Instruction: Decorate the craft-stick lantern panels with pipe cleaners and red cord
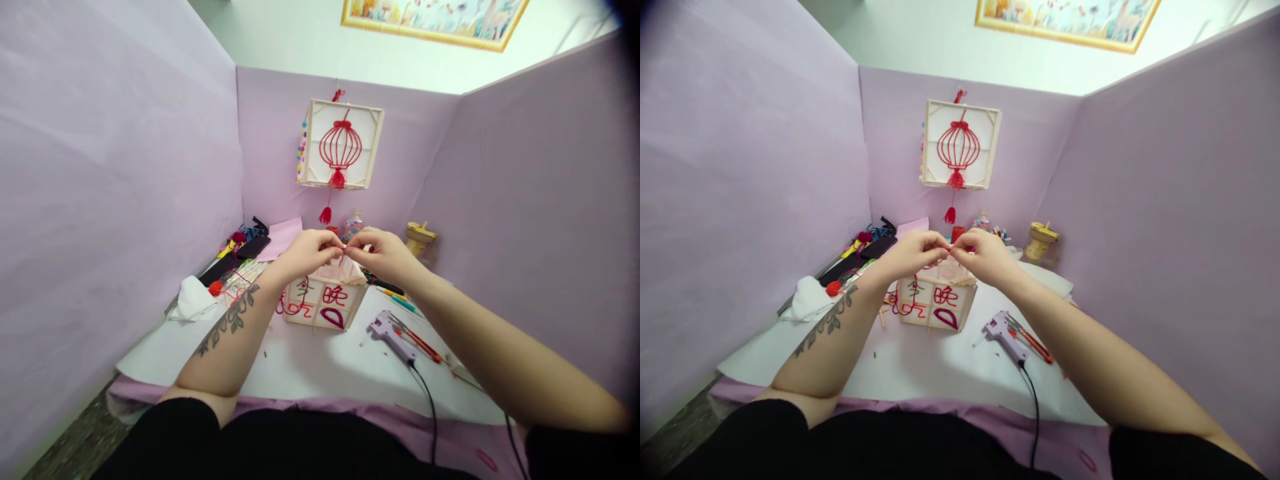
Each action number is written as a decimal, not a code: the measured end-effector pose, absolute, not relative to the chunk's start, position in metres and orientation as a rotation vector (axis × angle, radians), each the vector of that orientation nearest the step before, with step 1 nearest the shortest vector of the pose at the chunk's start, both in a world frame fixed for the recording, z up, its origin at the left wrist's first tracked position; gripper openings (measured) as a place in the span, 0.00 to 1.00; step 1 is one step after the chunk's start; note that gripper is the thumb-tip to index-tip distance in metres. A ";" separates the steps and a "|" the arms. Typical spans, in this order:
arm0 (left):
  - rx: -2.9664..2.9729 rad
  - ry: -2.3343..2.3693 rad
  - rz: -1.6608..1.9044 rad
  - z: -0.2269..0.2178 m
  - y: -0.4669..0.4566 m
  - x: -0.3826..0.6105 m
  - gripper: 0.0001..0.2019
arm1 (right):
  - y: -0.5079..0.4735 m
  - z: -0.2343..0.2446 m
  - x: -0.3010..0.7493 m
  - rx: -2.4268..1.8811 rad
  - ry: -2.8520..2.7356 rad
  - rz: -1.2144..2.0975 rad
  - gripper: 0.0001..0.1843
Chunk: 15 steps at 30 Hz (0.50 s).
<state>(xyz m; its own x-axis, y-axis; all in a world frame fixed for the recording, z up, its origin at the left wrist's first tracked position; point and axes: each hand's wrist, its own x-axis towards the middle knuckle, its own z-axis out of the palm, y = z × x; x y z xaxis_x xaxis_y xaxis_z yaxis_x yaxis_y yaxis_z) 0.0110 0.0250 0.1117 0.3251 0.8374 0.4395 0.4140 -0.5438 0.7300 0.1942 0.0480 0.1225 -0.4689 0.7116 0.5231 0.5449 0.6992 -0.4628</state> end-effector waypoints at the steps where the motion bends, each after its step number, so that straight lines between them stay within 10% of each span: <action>1: 2.104 1.092 1.158 0.111 0.026 0.011 0.05 | 0.048 0.124 0.195 -0.949 -2.196 0.320 0.11; 15: 2.037 1.217 1.490 0.122 0.027 -0.015 0.11 | 0.129 0.105 0.209 -1.318 -1.917 0.524 0.14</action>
<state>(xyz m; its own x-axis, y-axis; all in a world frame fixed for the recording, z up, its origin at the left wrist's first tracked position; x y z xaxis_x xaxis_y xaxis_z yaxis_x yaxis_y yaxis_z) -0.0153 0.0272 0.1223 0.0841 0.7903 0.6069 0.4363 -0.5768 0.6906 0.2089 0.1286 0.1054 -0.1994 0.9183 0.3421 0.6164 0.3889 -0.6847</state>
